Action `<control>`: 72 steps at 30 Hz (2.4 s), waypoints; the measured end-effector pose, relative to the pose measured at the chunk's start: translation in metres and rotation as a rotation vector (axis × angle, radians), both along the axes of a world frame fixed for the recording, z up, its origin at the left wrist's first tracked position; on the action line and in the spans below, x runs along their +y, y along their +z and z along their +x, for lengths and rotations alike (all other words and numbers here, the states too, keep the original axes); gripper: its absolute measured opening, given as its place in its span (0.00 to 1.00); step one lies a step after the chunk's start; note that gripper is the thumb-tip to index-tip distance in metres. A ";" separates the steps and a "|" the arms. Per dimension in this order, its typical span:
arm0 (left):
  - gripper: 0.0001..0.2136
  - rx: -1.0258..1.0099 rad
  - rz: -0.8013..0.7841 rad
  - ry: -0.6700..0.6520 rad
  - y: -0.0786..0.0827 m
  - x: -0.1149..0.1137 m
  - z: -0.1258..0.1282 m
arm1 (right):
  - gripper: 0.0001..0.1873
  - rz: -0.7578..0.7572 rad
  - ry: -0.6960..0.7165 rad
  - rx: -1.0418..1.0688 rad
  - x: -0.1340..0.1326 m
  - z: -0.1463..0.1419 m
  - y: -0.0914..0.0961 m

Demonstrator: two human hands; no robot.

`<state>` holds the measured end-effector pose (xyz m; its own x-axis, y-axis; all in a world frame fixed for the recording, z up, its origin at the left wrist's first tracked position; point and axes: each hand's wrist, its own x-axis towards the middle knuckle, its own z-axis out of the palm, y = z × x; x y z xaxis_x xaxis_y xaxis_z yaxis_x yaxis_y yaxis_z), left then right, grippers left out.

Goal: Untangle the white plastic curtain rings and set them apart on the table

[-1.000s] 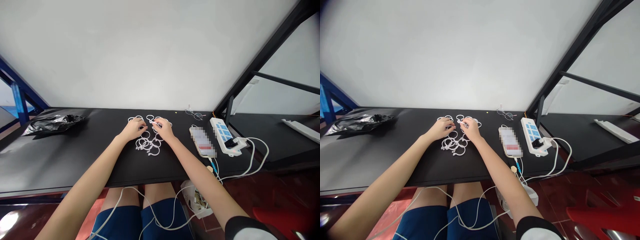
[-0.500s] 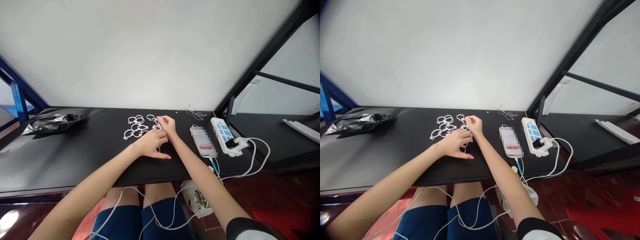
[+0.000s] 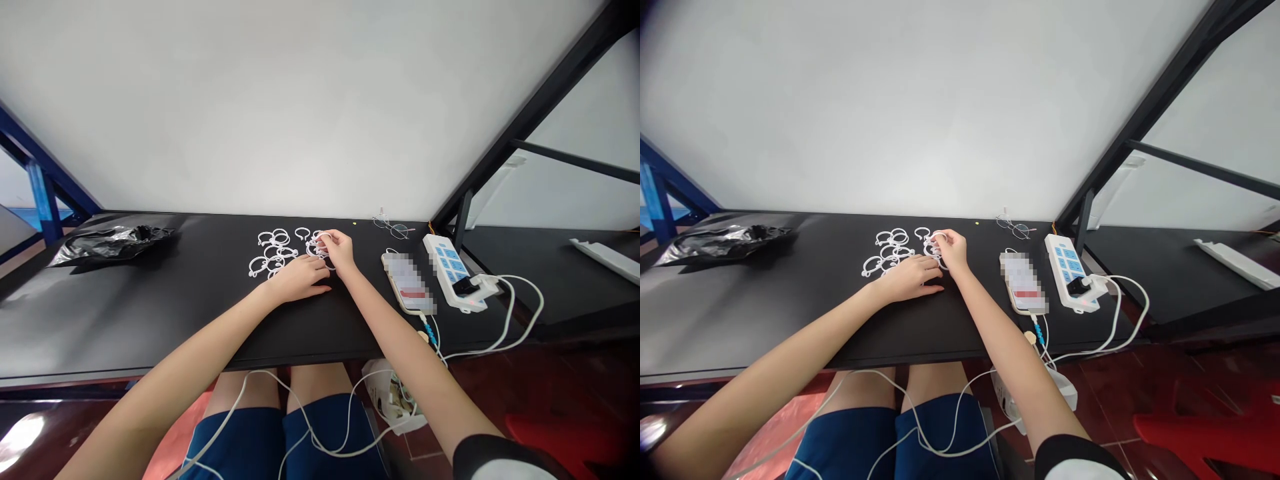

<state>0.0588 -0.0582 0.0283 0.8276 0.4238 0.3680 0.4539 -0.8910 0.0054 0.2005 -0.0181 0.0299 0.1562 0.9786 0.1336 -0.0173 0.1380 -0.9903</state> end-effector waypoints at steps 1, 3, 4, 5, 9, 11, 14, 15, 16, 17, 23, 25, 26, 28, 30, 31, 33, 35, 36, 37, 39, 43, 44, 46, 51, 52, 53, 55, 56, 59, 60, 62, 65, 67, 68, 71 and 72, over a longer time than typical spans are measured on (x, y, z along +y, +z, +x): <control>0.14 -0.002 -0.005 0.015 0.000 0.001 -0.001 | 0.06 -0.005 0.001 0.014 0.000 0.000 0.000; 0.12 -0.013 -0.018 0.040 0.001 0.003 -0.003 | 0.06 -0.016 0.003 0.039 0.000 0.000 0.001; 0.12 -0.020 -0.022 0.049 0.002 0.003 -0.004 | 0.08 -0.019 0.005 0.048 0.000 0.000 0.001; 0.11 -0.026 -0.023 0.053 0.002 0.003 -0.004 | 0.10 -0.019 0.009 0.056 0.001 0.000 0.000; 0.11 -0.050 -0.001 0.054 0.004 0.001 -0.003 | 0.18 0.005 0.002 0.062 0.006 0.001 -0.004; 0.11 -0.074 0.016 0.052 0.004 0.001 -0.002 | 0.22 0.046 -0.035 0.043 0.008 0.001 -0.007; 0.10 -0.139 0.052 0.044 0.003 0.001 -0.001 | 0.27 0.143 -0.105 -0.053 0.009 0.004 -0.011; 0.09 -0.177 0.070 0.042 0.002 0.001 0.000 | 0.29 0.172 -0.125 -0.095 0.009 0.004 -0.011; 0.08 -0.230 0.095 0.044 0.002 0.002 0.000 | 0.30 0.196 -0.138 -0.133 0.008 0.005 -0.011; 0.07 -0.300 0.131 0.049 0.003 0.002 0.000 | 0.31 0.214 -0.144 -0.162 0.007 0.005 -0.010; 0.11 -0.815 0.383 0.136 0.015 -0.003 0.000 | 0.32 0.230 0.049 -0.127 -0.005 0.000 0.004; 0.14 -0.850 0.438 0.109 0.018 -0.005 -0.001 | 0.32 0.192 0.127 -0.063 -0.010 -0.003 0.008; 0.15 -0.846 0.453 0.101 0.019 -0.006 -0.001 | 0.32 0.168 0.163 -0.046 -0.012 -0.005 0.009; 0.19 -0.817 0.429 0.101 0.019 -0.006 0.000 | 0.31 0.105 0.278 -0.038 -0.017 -0.010 0.010; 0.23 -0.767 0.368 0.088 0.017 -0.005 -0.001 | 0.30 0.041 0.425 -0.026 -0.024 -0.015 0.009; 0.24 -0.750 0.331 0.088 0.016 -0.005 -0.001 | 0.29 0.024 0.473 -0.031 -0.027 -0.017 0.008; 0.25 -0.746 0.285 0.083 0.015 -0.003 -0.003 | 0.29 0.025 0.550 -0.063 -0.034 -0.022 0.007; 0.24 -0.755 0.263 0.055 0.014 -0.001 -0.005 | 0.26 0.013 0.610 -0.060 -0.040 -0.026 0.007; 0.23 -0.761 0.258 0.042 0.014 0.000 -0.006 | 0.24 -0.008 0.665 -0.050 -0.042 -0.027 0.007; 0.23 -0.763 0.242 0.043 0.014 0.001 -0.007 | 0.23 -0.021 0.707 -0.042 -0.043 -0.027 0.008; 0.23 -0.751 0.195 0.054 0.012 0.003 -0.009 | 0.23 -0.037 0.732 -0.021 -0.043 -0.027 0.008; 0.27 -0.685 0.112 0.073 0.006 0.006 -0.012 | 0.19 -0.043 0.732 -0.014 -0.039 -0.025 0.007; 0.28 -0.675 0.097 0.074 0.005 0.006 -0.012 | 0.20 -0.044 0.727 -0.022 -0.038 -0.026 0.007; 0.27 -0.675 0.090 0.074 0.003 0.008 -0.013 | 0.22 -0.040 0.664 -0.011 -0.037 -0.027 0.006; 0.21 -0.774 0.164 0.192 0.003 0.009 -0.015 | 0.33 0.017 0.538 0.004 -0.041 -0.034 0.004; 0.20 -0.782 0.173 0.210 0.004 0.008 -0.015 | 0.34 0.018 0.538 0.001 -0.041 -0.035 0.004; 0.19 -0.786 0.179 0.217 0.005 0.007 -0.015 | 0.35 0.019 0.531 -0.007 -0.041 -0.035 0.003; 0.18 -0.783 0.185 0.201 0.009 0.005 -0.014 | 0.35 0.040 0.517 -0.031 -0.041 -0.035 0.002; 0.17 -0.790 0.191 0.203 0.010 0.004 -0.013 | 0.35 0.068 0.497 -0.051 -0.040 -0.034 0.002; 0.14 -0.783 0.214 0.207 0.015 0.001 -0.010 | 0.35 0.218 0.357 -0.140 -0.037 -0.030 0.001; 0.13 -0.774 0.223 0.200 0.016 0.000 -0.009 | 0.35 0.254 0.312 -0.173 -0.037 -0.029 0.002; 0.13 -0.756 0.243 0.178 0.016 -0.001 -0.007 | 0.34 0.296 0.243 -0.214 -0.035 -0.026 0.002; 0.14 -0.743 0.264 0.158 0.015 -0.001 -0.006 | 0.32 0.306 0.206 -0.232 -0.034 -0.023 0.003; 0.15 -0.731 0.267 0.161 0.014 0.000 -0.006 | 0.31 0.292 0.193 -0.232 -0.032 -0.021 0.003; 0.16 -0.723 0.270 0.162 0.013 0.001 -0.007 | 0.30 0.289 0.176 -0.239 -0.032 -0.021 0.004; 0.15 -0.700 0.299 0.144 0.012 0.003 -0.007 | 0.28 0.303 0.137 -0.253 -0.032 -0.020 0.006; 0.14 -0.693 0.307 0.134 0.011 0.003 -0.006 | 0.27 0.301 0.141 -0.254 -0.032 -0.020 0.007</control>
<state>0.0523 -0.0551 0.0395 0.3139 0.2994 0.9010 0.5417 -0.8358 0.0890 0.1805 -0.0500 0.0364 -0.0511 0.8996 0.4336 0.1826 0.4353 -0.8816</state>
